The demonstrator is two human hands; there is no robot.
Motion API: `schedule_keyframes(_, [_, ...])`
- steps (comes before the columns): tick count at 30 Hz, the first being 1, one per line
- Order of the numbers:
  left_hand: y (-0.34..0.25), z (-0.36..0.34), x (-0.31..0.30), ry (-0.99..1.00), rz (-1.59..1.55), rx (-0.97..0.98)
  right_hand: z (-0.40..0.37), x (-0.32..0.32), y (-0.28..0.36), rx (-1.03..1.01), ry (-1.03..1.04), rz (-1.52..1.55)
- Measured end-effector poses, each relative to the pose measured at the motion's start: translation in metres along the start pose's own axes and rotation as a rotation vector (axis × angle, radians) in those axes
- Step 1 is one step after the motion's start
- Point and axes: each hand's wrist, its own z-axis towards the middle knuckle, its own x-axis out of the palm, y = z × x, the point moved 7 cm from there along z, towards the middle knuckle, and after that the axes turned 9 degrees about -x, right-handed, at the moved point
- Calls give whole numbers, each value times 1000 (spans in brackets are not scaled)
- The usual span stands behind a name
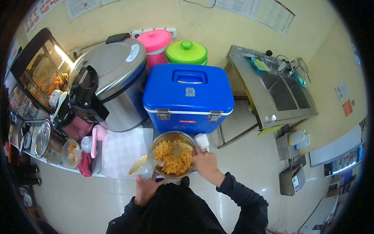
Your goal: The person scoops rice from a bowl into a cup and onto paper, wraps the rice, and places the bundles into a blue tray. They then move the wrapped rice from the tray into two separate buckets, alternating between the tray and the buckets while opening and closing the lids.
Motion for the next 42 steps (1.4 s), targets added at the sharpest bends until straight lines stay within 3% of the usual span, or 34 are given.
schedule_keyframes(2, [8, -1, 3, -6, 13, 28, -6, 10, 22, -17, 172, 33])
schedule_keyframes(5, [17, 0, 0, -44, 49, 67, -18, -11, 32, 42, 169, 234])
schedule_keyframes(9, [15, -1, 4, -105, 129, 107, -44, 14, 28, 241, 180, 402])
schedule_keyframes(12, [9, 0, 12, -90, 136, 102, -58, 16, 47, 217, 67, 372])
schedule_keyframes(23, [-7, 11, 4, -94, 194, 75, -77, 18, 65, 14, 10, 282])
schedule_keyframes(27, [-6, 12, -4, -131, 151, 66, -60, -7, 22, 98, -26, 292])
schedule_keyframes(34, [3, 11, 31, -69, 108, 85, -55, 17, 29, -139, 146, 324])
schedule_keyframes(42, [-13, 14, 46, -47, 219, 104, -47, 21, 46, -127, 111, 550])
